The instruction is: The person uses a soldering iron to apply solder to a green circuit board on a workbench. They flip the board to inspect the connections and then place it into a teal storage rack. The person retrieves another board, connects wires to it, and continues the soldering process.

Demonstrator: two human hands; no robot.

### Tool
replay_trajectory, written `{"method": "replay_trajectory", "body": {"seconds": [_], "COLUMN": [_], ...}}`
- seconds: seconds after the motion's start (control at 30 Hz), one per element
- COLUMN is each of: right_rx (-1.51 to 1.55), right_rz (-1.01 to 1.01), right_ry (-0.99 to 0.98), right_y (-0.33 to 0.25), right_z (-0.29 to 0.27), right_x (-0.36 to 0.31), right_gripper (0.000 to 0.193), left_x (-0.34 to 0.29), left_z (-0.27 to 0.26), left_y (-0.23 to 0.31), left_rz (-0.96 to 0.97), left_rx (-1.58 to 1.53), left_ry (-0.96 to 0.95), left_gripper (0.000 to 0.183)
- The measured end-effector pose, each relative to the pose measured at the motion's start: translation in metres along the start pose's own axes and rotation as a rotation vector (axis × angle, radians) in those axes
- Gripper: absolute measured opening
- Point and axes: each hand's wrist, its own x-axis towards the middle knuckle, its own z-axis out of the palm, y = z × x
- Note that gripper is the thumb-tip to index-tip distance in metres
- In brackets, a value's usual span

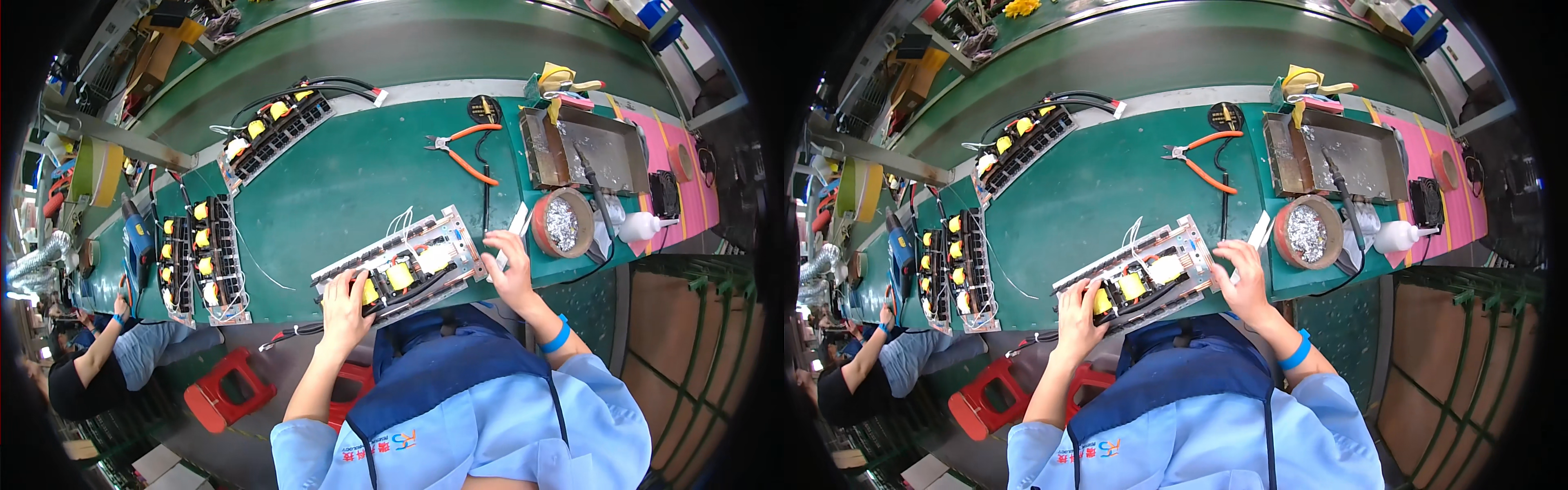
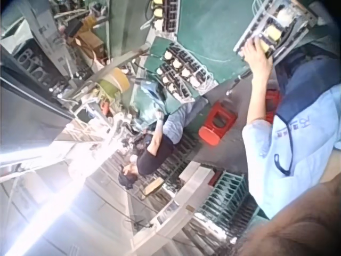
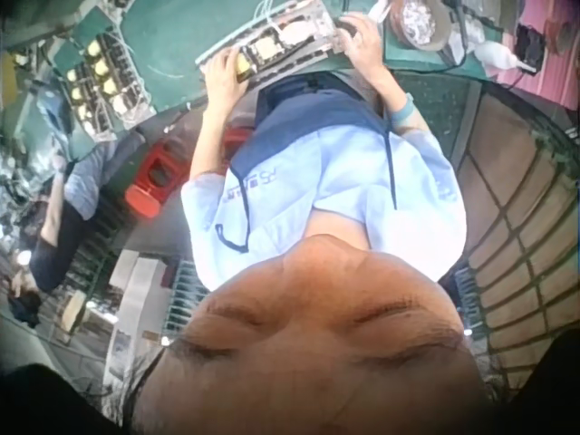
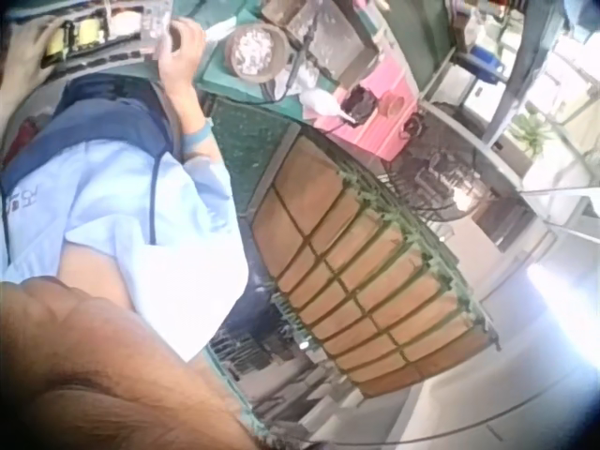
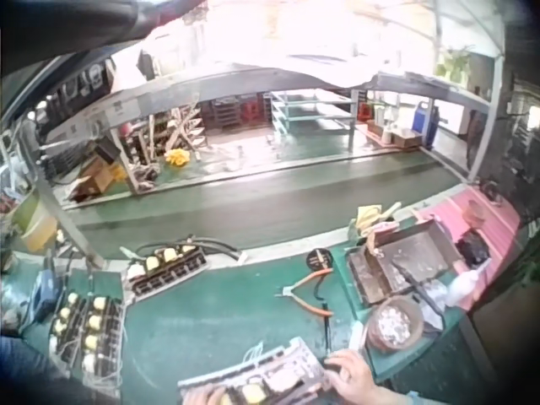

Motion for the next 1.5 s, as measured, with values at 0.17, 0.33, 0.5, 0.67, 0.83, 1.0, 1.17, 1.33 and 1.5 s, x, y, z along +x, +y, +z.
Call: {"method": "replay_trajectory", "body": {"seconds": [0.17, 0.33, 0.5, 0.67, 0.83, 1.0, 1.17, 1.33, 1.5], "right_rx": [0.233, 0.353, 0.296, 0.191, 0.022, -0.02, -0.014, -0.05, -0.064], "right_rz": [0.072, 0.171, 0.145, 0.038, -0.181, -0.258, -0.206, -0.163, -0.176], "right_ry": [-0.071, -0.216, -0.337, -0.43, -0.5, -0.501, -0.472, -0.475, -0.486], "right_y": [-0.01, -0.033, -0.044, -0.046, -0.054, -0.064, -0.061, -0.064, -0.066], "right_z": [0.017, 0.034, 0.049, 0.052, 0.057, 0.056, 0.054, 0.055, 0.058], "right_x": [0.034, 0.05, 0.054, 0.048, 0.035, 0.034, 0.027, 0.03, 0.035], "right_gripper": [0.017, 0.025, 0.03, 0.036, 0.034, 0.031, 0.027, 0.025, 0.027], "left_x": [-0.014, -0.036, -0.045, -0.006, 0.102, 0.189, 0.244, 0.271, 0.283], "left_z": [-0.012, -0.047, -0.068, -0.073, -0.072, -0.064, -0.061, -0.07, -0.074], "left_y": [-0.002, -0.043, -0.071, -0.092, -0.136, -0.181, -0.214, -0.219, -0.236], "left_rz": [-0.074, -0.297, -0.435, -0.307, -0.146, -0.293, -0.279, -0.283, -0.295], "left_rx": [-0.067, -0.099, -0.113, -0.19, 0.013, 0.264, 0.405, 0.4, 0.468], "left_ry": [0.062, 0.382, 0.52, 0.338, 0.201, 0.263, 0.425, 0.211, 0.053], "left_gripper": [0.072, 0.044, 0.032, 0.033, 0.035, 0.041, 0.041, 0.053, 0.062]}}
